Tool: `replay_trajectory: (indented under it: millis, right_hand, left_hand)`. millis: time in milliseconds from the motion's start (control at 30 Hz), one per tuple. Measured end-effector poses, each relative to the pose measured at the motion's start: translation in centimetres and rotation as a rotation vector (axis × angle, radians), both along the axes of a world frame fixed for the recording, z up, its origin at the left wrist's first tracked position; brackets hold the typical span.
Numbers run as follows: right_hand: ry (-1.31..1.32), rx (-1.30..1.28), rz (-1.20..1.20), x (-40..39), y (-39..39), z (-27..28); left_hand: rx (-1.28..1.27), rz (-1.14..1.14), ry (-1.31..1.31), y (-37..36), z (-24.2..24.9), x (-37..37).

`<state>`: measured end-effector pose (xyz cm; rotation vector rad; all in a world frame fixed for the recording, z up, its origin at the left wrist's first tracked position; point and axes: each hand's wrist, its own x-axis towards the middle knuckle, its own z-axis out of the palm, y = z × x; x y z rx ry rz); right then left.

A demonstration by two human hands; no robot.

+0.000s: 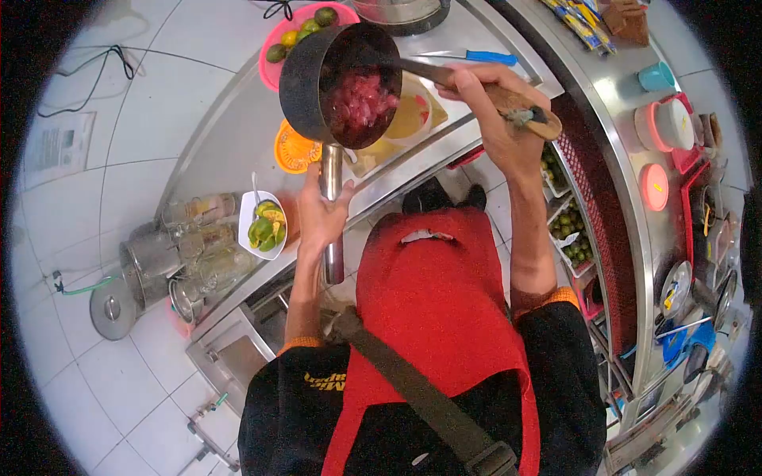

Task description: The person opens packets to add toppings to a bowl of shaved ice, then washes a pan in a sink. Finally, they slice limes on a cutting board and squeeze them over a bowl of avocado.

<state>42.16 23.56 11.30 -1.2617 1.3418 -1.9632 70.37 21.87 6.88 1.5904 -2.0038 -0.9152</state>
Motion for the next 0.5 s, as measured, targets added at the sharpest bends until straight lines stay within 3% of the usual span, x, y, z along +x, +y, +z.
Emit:
replay_trajectory:
  millis: [67, 300, 500]
  right_hand:
    - [0.053, -0.056, -0.073, 0.4, -0.9, 0.1]
    - [0.081, 0.088, 0.04, -0.7, -0.9, -1.7]
    - [0.011, 0.084, 0.085, -0.1, -0.5, 1.0]
  left_hand:
    - [0.023, 0.006, 0.008, 0.0, 0.0, 0.1]
    - [0.049, 0.022, -0.007, -0.8, 0.5, 0.2]
    - [-0.02, -0.014, -0.088, -0.7, 1.4, -0.5]
